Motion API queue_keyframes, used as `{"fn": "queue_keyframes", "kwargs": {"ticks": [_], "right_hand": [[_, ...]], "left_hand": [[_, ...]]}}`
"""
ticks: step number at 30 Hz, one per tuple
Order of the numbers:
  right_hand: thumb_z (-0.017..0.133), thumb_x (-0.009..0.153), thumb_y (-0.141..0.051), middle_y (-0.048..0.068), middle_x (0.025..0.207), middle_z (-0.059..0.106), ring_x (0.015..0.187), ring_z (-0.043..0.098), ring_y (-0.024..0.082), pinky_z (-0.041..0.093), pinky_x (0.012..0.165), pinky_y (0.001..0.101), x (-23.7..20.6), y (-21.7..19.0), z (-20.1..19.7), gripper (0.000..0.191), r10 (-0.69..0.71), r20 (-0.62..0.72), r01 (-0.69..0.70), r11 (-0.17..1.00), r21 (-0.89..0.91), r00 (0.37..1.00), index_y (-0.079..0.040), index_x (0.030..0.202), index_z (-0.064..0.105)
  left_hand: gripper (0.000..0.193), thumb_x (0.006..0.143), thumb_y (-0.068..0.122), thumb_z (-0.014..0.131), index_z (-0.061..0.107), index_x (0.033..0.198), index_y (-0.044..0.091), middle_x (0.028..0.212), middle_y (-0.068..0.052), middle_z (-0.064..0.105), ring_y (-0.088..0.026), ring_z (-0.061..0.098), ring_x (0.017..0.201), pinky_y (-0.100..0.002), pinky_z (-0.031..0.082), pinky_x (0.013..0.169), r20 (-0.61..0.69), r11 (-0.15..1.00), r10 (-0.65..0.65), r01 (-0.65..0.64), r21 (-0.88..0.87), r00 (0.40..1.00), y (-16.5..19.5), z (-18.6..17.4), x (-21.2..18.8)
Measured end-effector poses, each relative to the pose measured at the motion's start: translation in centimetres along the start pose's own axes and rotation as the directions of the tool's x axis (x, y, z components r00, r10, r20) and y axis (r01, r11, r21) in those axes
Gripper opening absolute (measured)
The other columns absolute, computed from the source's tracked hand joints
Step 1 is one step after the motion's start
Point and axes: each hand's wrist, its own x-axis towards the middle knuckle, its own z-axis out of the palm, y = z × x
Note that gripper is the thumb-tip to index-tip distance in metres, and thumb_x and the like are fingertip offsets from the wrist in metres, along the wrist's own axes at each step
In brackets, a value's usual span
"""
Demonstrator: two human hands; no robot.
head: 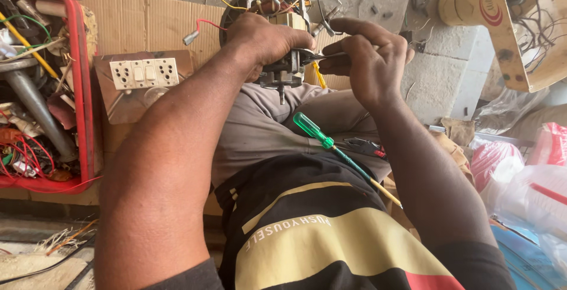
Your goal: The person sits on the floor and uses a wrench to loosen and remove nuts from the end of an electric motor. They then use pliers to pull out a small metal component and a screwdriver to adjust internal parts of the motor.
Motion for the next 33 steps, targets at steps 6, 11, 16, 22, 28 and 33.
{"fn": "queue_keyframes", "kwargs": {"ticks": [6, 11, 16, 22, 28, 33], "right_hand": [[0.044, 0.093, -0.003, 0.024, 0.091, 0.076, 0.078, 0.080, 0.030, 0.069, 0.073, 0.0359, -0.3, 0.5, -0.6, 0.040, 0.002, -0.004, -0.002, 0.999, 0.045, 1.000, 0.011, 0.122, 0.067], [0.043, 0.092, -0.005, 0.026, 0.092, 0.075, 0.078, 0.079, 0.035, 0.069, 0.074, 0.0432, -0.4, 1.5, -0.9, 0.043, 0.050, -0.042, -0.046, 0.994, 0.100, 0.998, 0.011, 0.125, 0.066], [0.045, 0.089, -0.005, 0.029, 0.094, 0.073, 0.082, 0.077, 0.042, 0.068, 0.079, 0.0506, 0.2, 1.3, -1.1, 0.043, 0.102, -0.005, -0.094, 0.933, 0.348, 0.995, 0.012, 0.124, 0.064], [0.047, 0.091, -0.009, 0.031, 0.097, 0.072, 0.084, 0.076, 0.043, 0.067, 0.080, 0.0514, 0.6, 5.4, -2.6, 0.043, 0.118, -0.002, -0.107, 0.908, 0.405, 0.993, 0.014, 0.124, 0.061], [0.052, 0.105, -0.016, 0.025, 0.094, 0.069, 0.087, 0.071, 0.038, 0.059, 0.087, 0.0541, 1.7, 7.7, -2.1, 0.044, 0.041, 0.167, -0.154, 0.645, 0.749, 0.985, 0.015, 0.138, 0.055], [0.054, 0.097, -0.021, 0.024, 0.103, 0.078, 0.090, 0.079, 0.038, 0.061, 0.094, 0.0426, 0.0, 2.5, -1.5, 0.048, 0.259, -0.024, -0.216, 0.849, 0.483, 0.966, 0.006, 0.136, 0.060]], "left_hand": [[0.056, 0.057, 0.035, 0.091, 0.076, 0.099, 0.000, 0.095, -0.012, 0.078, -0.015, 0.079, 0.078, -0.030, 0.067, 0.073, -0.005, 0.998, -0.036, 0.036, 0.047, 0.999, -0.8, 0.2, 0.8], [0.074, 0.065, 0.055, 0.093, 0.071, 0.107, -0.002, 0.105, -0.016, 0.071, -0.021, 0.073, 0.084, -0.031, 0.062, 0.077, -0.015, 0.955, 0.043, -0.037, 0.295, 0.999, -1.6, 0.4, 1.6], [0.071, 0.059, 0.050, 0.091, 0.072, 0.108, 0.002, 0.105, -0.013, 0.074, -0.023, 0.073, 0.083, -0.039, 0.063, 0.068, -0.005, 0.990, -0.023, 0.023, 0.143, 1.000, 0.0, 0.1, 0.7], [0.064, 0.056, 0.040, 0.094, 0.076, 0.101, -0.002, 0.099, -0.014, 0.079, -0.019, 0.078, 0.079, -0.033, 0.063, 0.070, -0.002, 0.997, -0.054, 0.054, 0.051, 0.999, -0.9, 0.1, 1.0], [0.053, 0.059, 0.030, 0.091, 0.079, 0.096, -0.005, 0.092, -0.016, 0.080, -0.023, 0.075, 0.070, -0.040, 0.062, 0.063, 0.084, 0.992, -0.064, 0.072, -0.099, 0.994, -0.3, 0.3, 1.7], [0.047, 0.057, 0.024, 0.093, 0.079, 0.094, -0.001, 0.090, -0.013, 0.079, -0.021, 0.074, 0.068, -0.037, 0.060, 0.060, 0.073, 0.981, -0.050, 0.063, -0.185, 0.996, -0.3, -0.2, 1.1]]}}
